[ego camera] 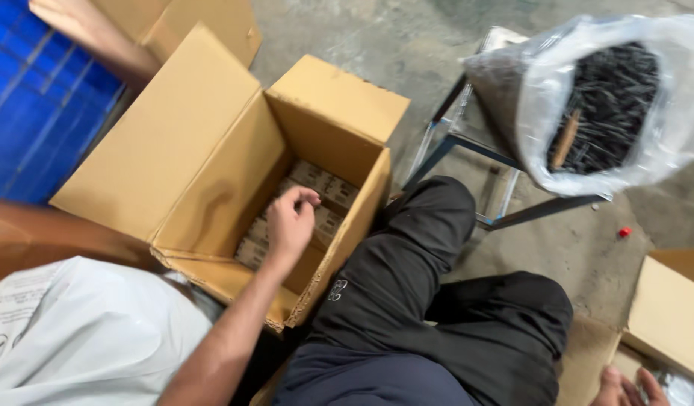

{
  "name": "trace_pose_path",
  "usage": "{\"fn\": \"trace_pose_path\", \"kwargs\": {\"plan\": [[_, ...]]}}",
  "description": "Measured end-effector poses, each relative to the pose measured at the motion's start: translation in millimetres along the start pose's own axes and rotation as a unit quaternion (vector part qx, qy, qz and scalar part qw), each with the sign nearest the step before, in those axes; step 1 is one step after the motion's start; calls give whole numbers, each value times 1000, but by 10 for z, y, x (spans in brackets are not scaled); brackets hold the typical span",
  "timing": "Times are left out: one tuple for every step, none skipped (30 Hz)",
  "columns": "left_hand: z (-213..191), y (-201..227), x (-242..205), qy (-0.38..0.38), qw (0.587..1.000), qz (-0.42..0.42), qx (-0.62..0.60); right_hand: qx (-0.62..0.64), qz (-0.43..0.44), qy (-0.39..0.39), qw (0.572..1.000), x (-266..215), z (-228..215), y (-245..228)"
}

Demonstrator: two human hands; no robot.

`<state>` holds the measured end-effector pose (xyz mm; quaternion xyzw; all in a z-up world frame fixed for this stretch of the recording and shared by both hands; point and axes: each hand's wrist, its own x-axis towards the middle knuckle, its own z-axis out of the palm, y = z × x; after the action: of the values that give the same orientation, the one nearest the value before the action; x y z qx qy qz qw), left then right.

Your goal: The person sits on the floor between two cardboard boxes. They take plastic-wrapped electrical components from the left box, use a wooden stick to press into the component, rewrap them, and place them into the right box. This process is repeated for several units.

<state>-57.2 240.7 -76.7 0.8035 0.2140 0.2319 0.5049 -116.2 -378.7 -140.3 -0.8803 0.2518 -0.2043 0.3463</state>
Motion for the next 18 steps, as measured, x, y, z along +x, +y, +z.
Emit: {"fn": "trace_pose_path", "kwargs": {"plan": [[19,-313,142,7,999,-10,39,24,-9,-29,999,51,134,-132],[82,-646,280,-15,994,-102,43,44,-19,-57,997,75,249,-255],[162,-989,424,-38,980,-192,44,45,-33,-83,995,106,340,-376],[266,-1326,536,-49,976,-210,45,42,-49,-108,992,88,390,-476],[384,-1645,612,-60,971,-227,45,55,-48,-143,987,61,460,-578],[511,-1932,667,-57,962,-254,78,70,-47,-176,981,61,575,-699],[642,-2186,698,-55,952,-280,111,85,-45,-210,973,60,670,-820],[772,-2380,725,-55,941,-302,144,69,-58,-218,972,27,750,-942],[896,-2553,694,-66,918,-375,107,53,-72,-225,970,6,817,-1042],[1024,-2710,648,-80,899,-419,96,37,-86,-229,969,-21,857,-1118],[1142,-2852,568,-100,880,-454,95,-7,-105,-224,969,-15,886,-1177],[1254,-2968,500,-121,864,-480,95,-51,-123,-217,967,-13,921,-1227],[1360,-3052,472,-135,855,-490,102,-94,-140,-209,963,-8,955,-1275],[1443,-3130,457,-148,848,-497,107,-64,-137,-205,967,-10,1011,-1310],[1530,-3193,460,-156,844,-501,111,-33,-134,-200,970,-14,1067,-1334],[1562,-3245,376,-159,841,-504,116,-4,-130,-196,972,-29,1075,-1347],[1585,-3284,296,-159,840,-505,122,-65,-154,-174,971,-33,1070,-1359],[1604,-3316,268,-158,840,-503,126,-124,-178,-150,965,-38,1096,-1370]]}}
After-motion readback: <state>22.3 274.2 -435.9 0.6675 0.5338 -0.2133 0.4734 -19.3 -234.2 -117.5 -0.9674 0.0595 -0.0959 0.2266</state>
